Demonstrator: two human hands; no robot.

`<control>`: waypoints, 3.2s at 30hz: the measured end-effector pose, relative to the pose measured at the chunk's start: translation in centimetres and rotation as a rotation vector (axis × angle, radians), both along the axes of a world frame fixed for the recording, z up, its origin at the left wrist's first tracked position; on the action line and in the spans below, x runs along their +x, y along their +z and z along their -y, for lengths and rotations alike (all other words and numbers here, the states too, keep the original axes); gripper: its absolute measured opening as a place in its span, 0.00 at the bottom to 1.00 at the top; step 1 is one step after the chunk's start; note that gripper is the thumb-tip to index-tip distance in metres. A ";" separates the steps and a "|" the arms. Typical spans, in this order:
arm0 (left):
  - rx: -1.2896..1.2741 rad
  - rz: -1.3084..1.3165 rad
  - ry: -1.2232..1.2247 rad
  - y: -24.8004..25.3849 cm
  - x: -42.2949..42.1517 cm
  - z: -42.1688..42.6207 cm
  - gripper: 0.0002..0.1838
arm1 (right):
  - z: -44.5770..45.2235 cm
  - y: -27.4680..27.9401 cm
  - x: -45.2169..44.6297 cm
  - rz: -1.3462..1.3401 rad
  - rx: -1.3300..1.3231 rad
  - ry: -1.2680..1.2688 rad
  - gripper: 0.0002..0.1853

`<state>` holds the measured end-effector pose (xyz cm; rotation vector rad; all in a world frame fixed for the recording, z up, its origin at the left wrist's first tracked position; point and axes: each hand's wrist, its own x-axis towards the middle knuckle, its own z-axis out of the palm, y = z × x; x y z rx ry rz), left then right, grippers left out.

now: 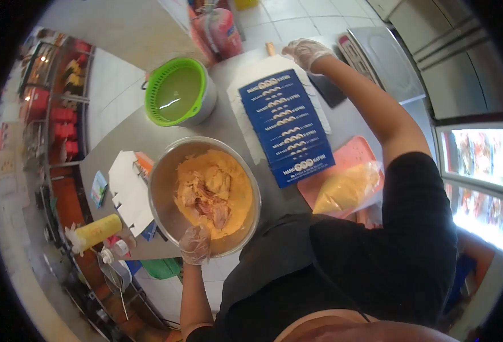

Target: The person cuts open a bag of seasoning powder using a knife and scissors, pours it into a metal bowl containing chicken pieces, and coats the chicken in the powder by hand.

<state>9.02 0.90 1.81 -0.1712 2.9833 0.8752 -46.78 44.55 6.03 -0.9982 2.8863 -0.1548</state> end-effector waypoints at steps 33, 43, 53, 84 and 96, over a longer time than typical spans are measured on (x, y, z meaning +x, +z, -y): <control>0.011 -0.341 -0.170 -0.9 -2.7 2.9 0.15 | -14.3 19.6 13.0 -0.125 0.048 -0.695 0.10; 0.468 -0.543 -0.777 12.5 -17.7 -11.7 0.25 | -20.1 0.7 54.5 0.120 -0.127 -1.080 0.34; -0.346 -0.145 -1.305 10.9 -22.5 -45.9 0.18 | -19.0 1.6 64.5 0.485 -0.973 -1.661 0.27; -0.205 -0.332 -1.252 7.3 -18.5 -43.3 0.25 | -17.5 -1.0 60.0 0.389 -1.082 -1.264 0.15; 0.057 0.080 -1.094 4.5 -21.1 -41.1 0.15 | -18.7 -3.0 60.6 0.351 -1.000 -1.337 0.19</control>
